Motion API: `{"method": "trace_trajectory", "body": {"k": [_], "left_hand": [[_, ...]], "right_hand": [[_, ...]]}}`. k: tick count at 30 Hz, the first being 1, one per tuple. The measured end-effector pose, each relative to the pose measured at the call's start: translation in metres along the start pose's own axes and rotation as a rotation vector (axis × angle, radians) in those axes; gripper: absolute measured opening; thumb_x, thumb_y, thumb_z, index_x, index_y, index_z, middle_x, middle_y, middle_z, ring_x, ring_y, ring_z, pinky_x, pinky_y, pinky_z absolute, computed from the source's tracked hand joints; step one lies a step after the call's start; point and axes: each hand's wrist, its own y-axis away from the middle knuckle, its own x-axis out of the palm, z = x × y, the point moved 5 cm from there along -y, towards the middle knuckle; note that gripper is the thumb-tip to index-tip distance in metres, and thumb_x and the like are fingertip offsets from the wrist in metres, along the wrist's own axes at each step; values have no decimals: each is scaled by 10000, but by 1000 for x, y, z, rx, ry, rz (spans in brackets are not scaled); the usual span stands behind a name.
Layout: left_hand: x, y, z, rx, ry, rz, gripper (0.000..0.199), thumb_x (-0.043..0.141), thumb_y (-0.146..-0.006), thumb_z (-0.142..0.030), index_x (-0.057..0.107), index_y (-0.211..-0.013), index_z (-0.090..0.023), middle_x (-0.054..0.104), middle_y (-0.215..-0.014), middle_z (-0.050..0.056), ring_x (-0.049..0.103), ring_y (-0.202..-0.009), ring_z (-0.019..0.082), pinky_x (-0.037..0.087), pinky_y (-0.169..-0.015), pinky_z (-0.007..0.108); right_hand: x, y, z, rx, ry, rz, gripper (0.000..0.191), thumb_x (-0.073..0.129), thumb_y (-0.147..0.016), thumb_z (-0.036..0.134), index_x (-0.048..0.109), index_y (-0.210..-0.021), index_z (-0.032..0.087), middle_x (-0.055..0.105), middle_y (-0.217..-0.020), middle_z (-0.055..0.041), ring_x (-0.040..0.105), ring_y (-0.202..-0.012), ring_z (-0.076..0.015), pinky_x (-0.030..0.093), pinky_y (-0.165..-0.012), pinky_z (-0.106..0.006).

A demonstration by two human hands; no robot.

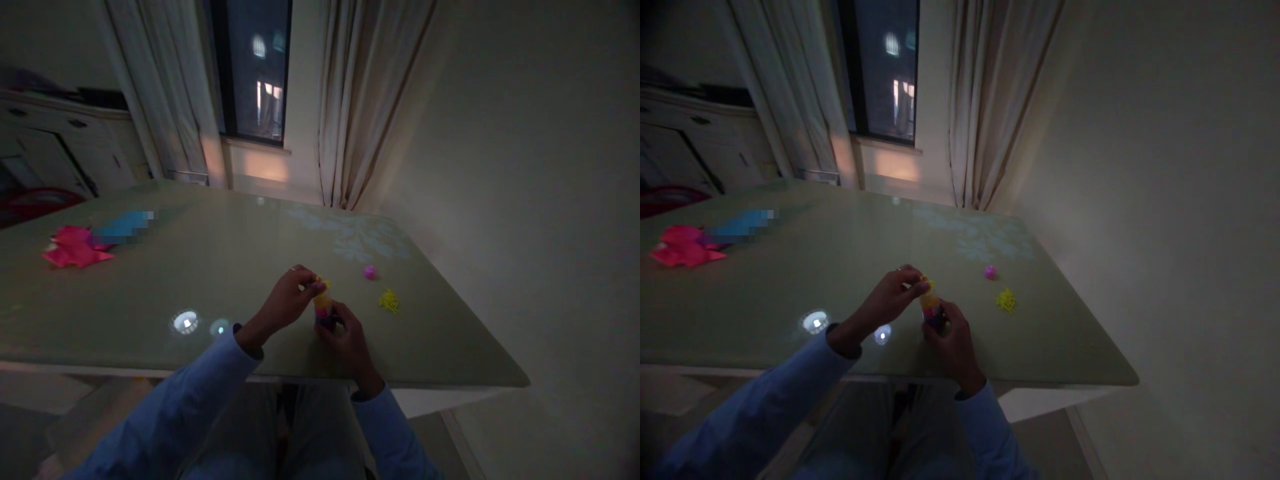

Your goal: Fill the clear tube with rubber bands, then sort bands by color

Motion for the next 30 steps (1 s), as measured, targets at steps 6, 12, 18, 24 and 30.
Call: {"method": "trace_trajectory", "body": {"k": [6, 12, 18, 24, 30], "left_hand": [[-22, 14, 0, -13, -166, 77, 258, 608, -867, -335, 679, -708, -145, 630, -818, 49, 586, -782, 156, 439, -711, 263], [-34, 13, -5, 1, -289, 216, 213, 628, -860, -272, 721, -716, -146, 696, -829, 59, 620, -773, 151, 451, -752, 261], [-33, 13, -9, 35, -435, 371, 181, 597, -810, -202, 764, -744, -175, 739, -821, 71, 660, -775, 171, 467, -742, 263], [-23, 4, -17, 79, -588, 542, 240, 534, -792, -138, 772, -762, -159, 745, -772, 95, 652, -686, 164, 437, -670, 258], [-19, -3, -25, 122, -619, 673, 268, 500, -793, -89, 765, -794, -133, 748, -787, 115, 605, -624, 145, 381, -588, 249]], "right_hand": [[12, -2, 10, -98, 34, 7, 396, 694, -763, 194, 634, -1154, 214, 661, -1040, -65, 612, -921, -207, 504, -820, -323], [16, -3, 9, -138, 37, 27, 403, 726, -754, 203, 644, -1149, 214, 674, -1054, -75, 627, -933, -214, 510, -829, -336], [18, -6, 12, -145, 0, 40, 385, 743, -753, 219, 663, -1129, 231, 678, -1070, -72, 632, -976, -222, 506, -858, -342], [17, -8, 9, -102, -62, 51, 388, 757, -759, 229, 673, -1137, 235, 680, -1093, -67, 633, -993, -218, 499, -874, -339], [18, -5, 4, -53, -119, 102, 417, 794, -738, 291, 676, -1131, 217, 687, -1087, -74, 638, -984, -222, 507, -862, -337]]}}
